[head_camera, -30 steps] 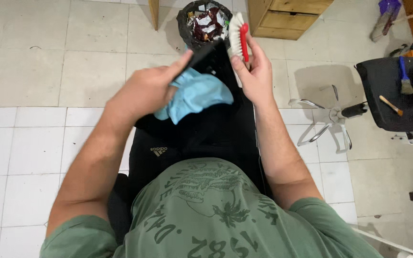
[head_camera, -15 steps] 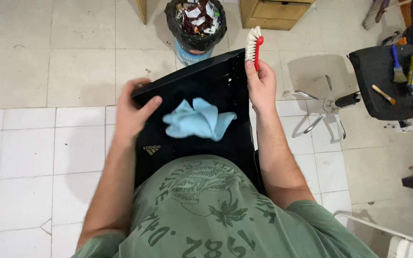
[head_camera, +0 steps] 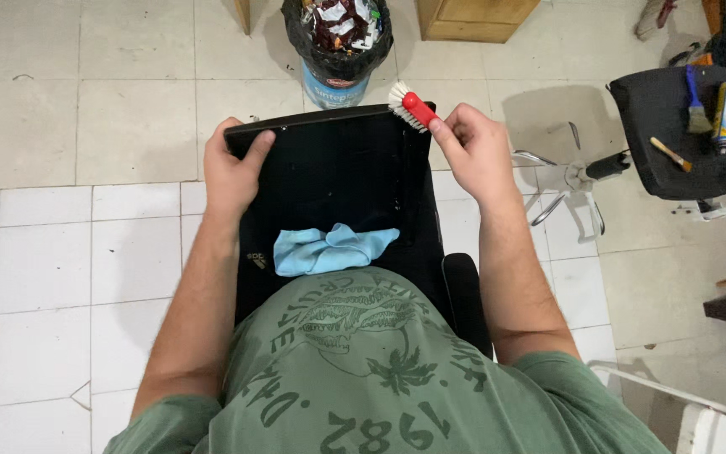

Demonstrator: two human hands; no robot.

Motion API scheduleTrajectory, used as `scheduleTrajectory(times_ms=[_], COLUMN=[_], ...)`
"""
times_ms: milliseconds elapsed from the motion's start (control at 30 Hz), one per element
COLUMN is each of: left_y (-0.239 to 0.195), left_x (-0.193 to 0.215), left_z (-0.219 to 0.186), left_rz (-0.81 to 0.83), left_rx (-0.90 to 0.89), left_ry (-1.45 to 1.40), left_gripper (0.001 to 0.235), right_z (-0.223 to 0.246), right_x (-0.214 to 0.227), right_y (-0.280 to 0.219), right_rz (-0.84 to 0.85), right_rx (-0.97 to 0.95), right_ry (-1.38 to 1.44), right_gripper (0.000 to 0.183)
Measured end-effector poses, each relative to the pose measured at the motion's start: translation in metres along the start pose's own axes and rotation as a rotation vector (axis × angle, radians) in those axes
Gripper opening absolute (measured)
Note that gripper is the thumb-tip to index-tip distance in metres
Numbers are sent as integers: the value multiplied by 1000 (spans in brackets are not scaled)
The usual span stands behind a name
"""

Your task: The person cleans a black PlayStation 3 console using a blue microfiber cloth and a red-handled brush. They scrub the surface, spray a cleaning agent, and wipe the console repeatedly, flipping it over to clean both sides.

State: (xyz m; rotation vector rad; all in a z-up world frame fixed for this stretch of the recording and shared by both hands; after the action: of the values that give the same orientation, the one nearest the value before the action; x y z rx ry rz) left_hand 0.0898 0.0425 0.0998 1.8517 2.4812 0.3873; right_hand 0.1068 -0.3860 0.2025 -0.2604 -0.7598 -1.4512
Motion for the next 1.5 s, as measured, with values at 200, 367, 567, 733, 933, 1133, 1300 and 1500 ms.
scheduleTrajectory(times_ms=[200, 367, 567, 733, 933, 1133, 1300, 1500], left_y=[-12, -13, -23, -15, -8, -2, 1, 1], left_x=[-12, -7, 10, 19, 4, -8, -9, -20], left_z=[-23, -19, -20, -10, 2, -7, 5, 6], left_rz=[4, 12, -53, -43, -28, -78, -99, -99], left_rx=[-58, -86, -7, -18, -12, -82, 23, 91], left_ry=[41, 27, -6, 30, 13, 47, 70, 112], left_gripper=[39, 40, 41, 40, 39, 32, 32, 26], right_z=[39, 100, -22, 27, 41, 15, 22, -3], right_x=[-61, -100, -25, -64, -64, -113, -128, -131], right_y=[-2, -5, 6, 3, 6, 12, 21, 27], right_rz=[25, 115, -94, -134, 79, 51, 225, 146], right_rx=[11, 102, -143, -147, -129, -148, -174, -62], right_ry=[-130, -191, -451, -340, -344, -443, -286, -410], right_gripper=[32, 41, 46, 53, 57, 52, 66, 51])
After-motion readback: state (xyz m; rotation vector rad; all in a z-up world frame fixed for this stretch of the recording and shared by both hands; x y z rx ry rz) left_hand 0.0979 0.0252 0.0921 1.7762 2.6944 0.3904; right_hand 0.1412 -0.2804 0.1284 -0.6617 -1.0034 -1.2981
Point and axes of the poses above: each hand's wrist, its own y-axis towards the middle knuckle, its own x-axis out of the back of the hand, z = x × y, the point moved 4 cm from there along y, towards the middle knuckle
